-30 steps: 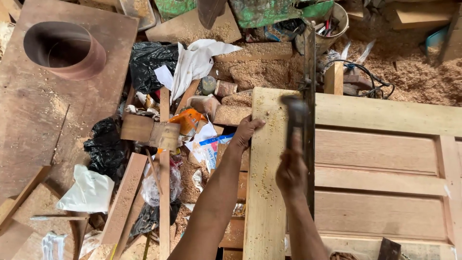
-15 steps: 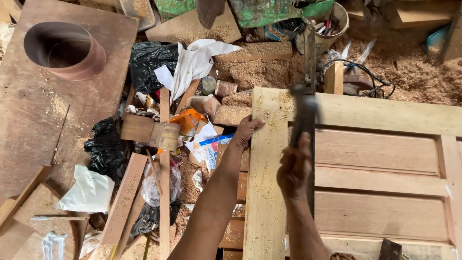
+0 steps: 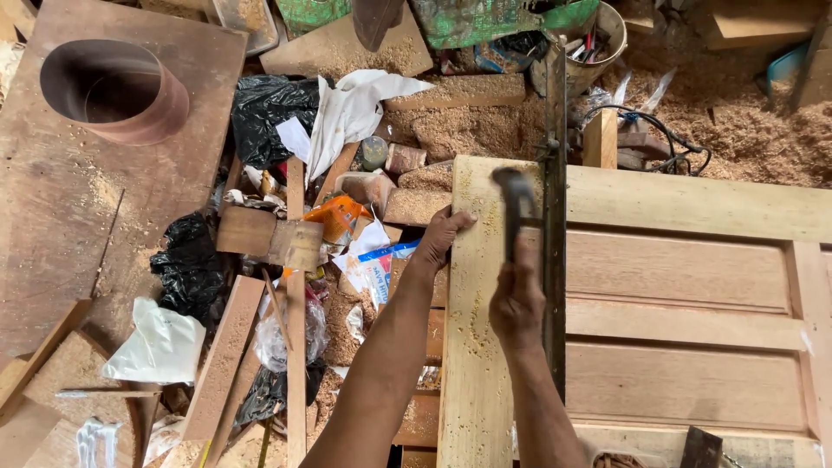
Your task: Assembling a wooden door frame by inserting and hammering wooden dowels into joints.
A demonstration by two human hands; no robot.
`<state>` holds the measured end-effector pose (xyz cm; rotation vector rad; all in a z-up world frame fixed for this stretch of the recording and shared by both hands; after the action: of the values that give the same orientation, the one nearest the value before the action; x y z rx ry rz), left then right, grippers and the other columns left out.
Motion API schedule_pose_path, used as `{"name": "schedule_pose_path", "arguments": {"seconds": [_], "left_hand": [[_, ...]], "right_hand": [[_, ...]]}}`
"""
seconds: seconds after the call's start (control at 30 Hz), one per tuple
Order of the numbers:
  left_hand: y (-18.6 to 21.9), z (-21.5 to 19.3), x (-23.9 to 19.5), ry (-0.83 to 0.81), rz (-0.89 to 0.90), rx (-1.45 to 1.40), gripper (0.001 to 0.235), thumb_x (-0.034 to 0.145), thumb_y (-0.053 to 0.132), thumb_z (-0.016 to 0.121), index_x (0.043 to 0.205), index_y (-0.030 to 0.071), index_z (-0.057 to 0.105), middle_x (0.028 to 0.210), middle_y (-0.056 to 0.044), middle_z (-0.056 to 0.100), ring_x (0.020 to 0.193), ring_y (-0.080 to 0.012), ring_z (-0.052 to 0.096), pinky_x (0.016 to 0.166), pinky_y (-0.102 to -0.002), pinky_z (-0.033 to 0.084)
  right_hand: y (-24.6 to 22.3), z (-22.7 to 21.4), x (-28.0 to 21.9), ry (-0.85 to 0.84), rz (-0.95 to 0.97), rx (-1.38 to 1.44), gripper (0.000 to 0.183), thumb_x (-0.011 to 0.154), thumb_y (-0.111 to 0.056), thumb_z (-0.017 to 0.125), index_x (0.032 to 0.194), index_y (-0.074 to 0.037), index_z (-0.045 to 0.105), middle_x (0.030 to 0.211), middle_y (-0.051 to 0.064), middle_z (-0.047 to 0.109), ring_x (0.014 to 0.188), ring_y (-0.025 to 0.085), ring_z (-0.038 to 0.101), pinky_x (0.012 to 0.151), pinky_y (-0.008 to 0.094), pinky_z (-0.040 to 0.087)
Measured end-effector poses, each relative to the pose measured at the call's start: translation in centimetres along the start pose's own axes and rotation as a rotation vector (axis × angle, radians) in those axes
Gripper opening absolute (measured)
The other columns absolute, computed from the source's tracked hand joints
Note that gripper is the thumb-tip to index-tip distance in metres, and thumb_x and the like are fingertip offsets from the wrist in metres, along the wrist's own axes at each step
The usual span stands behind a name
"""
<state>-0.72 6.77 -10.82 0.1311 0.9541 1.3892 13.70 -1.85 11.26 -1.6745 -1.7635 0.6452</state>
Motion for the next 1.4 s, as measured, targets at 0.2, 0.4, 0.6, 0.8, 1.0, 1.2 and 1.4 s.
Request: {"name": "schedule_pose_path", "arguments": {"seconds": [0.2,0.4,0.6,0.8,1.0,1.2,1.4], "left_hand": [[1.1,1.4,-2.0,-0.003,-0.047,-0.002,0.060,0.070,0.013,0.078,0.129,0.010,0.069,0.101,-0.020,0.076,0.087,-0.0362,0.076,0.080,-0.048,0.062],[1.6,2.0,-1.7,-0.016,-0.027,0.029,0.067,0.069,0.014,0.082,0.133,0.009,0.064,0.102,-0.017,0.076,0.088,-0.0336,0.076,0.079,-0.049,0.063],[0.8,0.2,-1.3,-0.061,0.345,0.281,0.041,0.099,0.020,0.071,0.136,0.018,0.053,0.106,0.000,0.057,0.111,-0.0149,0.065,0.097,-0.032,0.056],[4.2,-0.2,-2.5,0.179,0.282,0.552,0.074,0.092,0.022,0.086,0.148,0.001,0.043,0.153,-0.020,0.047,0.140,-0.0291,0.050,0.110,-0.034,0.055],[5.2,3.7,-9.6,0.169,0.299,0.863,0.059,0.100,0.030,0.071,0.144,0.002,0.045,0.135,-0.015,0.062,0.122,-0.0236,0.061,0.103,-0.031,0.053],[3.2,2.4,-15.8,0.161,0.268,0.962,0.037,0.103,0.028,0.065,0.130,0.004,0.061,0.113,-0.010,0.072,0.102,-0.0188,0.067,0.086,-0.029,0.058],[-1.6,-1.5,-18.8,0.383,0.391,1.129,0.034,0.110,0.037,0.060,0.131,0.010,0.065,0.096,-0.019,0.072,0.087,-0.0343,0.071,0.079,-0.050,0.055]], "right_hand": [[-3.6,-1.2,1.1,-0.139,0.136,-0.023,0.046,0.105,-0.031,0.048,0.151,-0.041,0.047,0.125,0.024,0.070,0.106,0.052,0.067,0.086,0.061,0.054],[-5.9,-3.1,0.1,-0.263,0.247,-0.057,0.045,0.105,-0.036,0.045,0.149,-0.042,0.047,0.103,0.039,0.069,0.104,0.058,0.065,0.089,0.064,0.052],[2.2,-5.0,-10.4,-0.109,0.239,-0.119,0.033,0.100,-0.033,0.054,0.127,-0.019,0.067,0.096,0.022,0.074,0.092,0.042,0.072,0.081,0.052,0.055],[4.2,-10.7,-26.4,-0.427,0.303,-0.174,0.057,0.109,-0.021,0.049,0.156,-0.044,0.027,0.101,0.014,0.052,0.067,0.023,0.054,0.053,0.033,0.055],[7.8,-12.1,-35.5,-0.524,0.299,-0.429,0.109,0.069,0.014,0.051,0.161,-0.037,0.021,0.130,0.017,0.044,0.101,0.037,0.047,0.054,0.043,0.052],[4.0,-19.5,-31.3,-0.107,0.120,-0.211,0.013,0.101,-0.019,0.059,0.106,-0.008,0.065,0.089,0.008,0.065,0.052,0.013,0.058,0.035,0.023,0.057],[11.2,-25.5,-26.7,0.148,0.351,-0.275,0.002,0.096,-0.016,0.071,0.098,-0.015,0.072,0.087,0.005,0.059,0.077,0.021,0.063,0.069,0.033,0.056]]}}
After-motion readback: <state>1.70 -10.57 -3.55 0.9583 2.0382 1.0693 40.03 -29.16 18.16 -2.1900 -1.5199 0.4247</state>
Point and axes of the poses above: each hand's wrist, its own x-axis towards the middle knuckle, its own z-axis out of the palm, y = z × x, the point moved 5 cm from there along x, towards the middle knuckle
